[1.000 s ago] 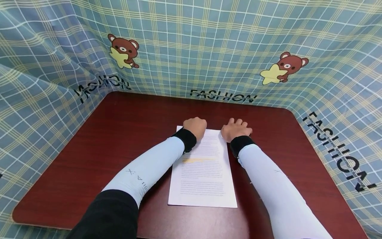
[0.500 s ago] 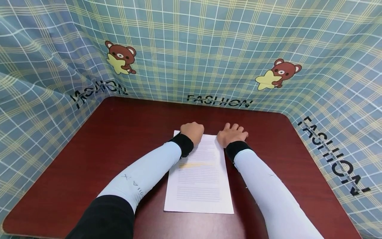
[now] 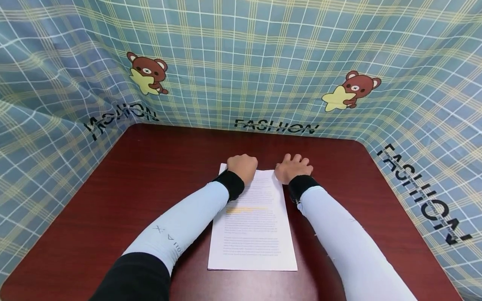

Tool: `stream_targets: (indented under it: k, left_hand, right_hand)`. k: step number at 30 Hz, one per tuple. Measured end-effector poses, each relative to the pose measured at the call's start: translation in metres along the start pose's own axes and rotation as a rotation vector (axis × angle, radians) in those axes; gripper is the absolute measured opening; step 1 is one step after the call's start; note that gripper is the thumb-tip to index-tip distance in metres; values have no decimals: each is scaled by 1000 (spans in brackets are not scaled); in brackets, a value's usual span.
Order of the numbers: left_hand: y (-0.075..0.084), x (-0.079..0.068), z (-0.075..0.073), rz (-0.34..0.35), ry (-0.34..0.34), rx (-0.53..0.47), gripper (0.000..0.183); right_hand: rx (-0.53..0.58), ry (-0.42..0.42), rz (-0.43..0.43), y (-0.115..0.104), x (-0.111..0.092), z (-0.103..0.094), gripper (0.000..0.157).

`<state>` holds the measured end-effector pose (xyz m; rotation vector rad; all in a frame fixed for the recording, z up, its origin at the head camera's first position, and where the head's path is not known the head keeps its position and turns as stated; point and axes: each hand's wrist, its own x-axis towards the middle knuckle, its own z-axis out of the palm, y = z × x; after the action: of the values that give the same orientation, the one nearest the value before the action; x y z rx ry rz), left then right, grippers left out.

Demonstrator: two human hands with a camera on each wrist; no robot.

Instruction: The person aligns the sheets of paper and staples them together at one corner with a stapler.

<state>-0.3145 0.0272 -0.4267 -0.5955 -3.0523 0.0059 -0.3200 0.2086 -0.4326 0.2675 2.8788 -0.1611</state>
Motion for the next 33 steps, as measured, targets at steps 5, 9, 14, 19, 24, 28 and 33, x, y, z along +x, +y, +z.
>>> stream_targets:
  k: [5,9,14,19,24,28,33]
  left_hand:
    - [1,1,-1,-9,5,2,19]
    - [2,0,-2,-11,6,5,18]
    - [-1,-4,-2,-18,6,-3,14]
    - [-6,-5,-2,-22,25,-28,14]
    - [-8,-5,-1,-20,27,-44,14]
    - [-10,-5,-2,-20,33,-43,14]
    - [-9,-5,0,-26,16,-44,16]
  right_hand:
    - [42,-33,-14,7,3,-6,69]
    - [82,-47,-36,14,1,-10,70]
    - [118,-20,-81,20,-3,-11,65]
    - [171,51,-207,25,-9,-15,58]
    - [181,79,-389,33,-22,-21,47]
    - [129,148,-482,35,-32,-19,37]
    - [76,246,-542,40,-33,-13,22]
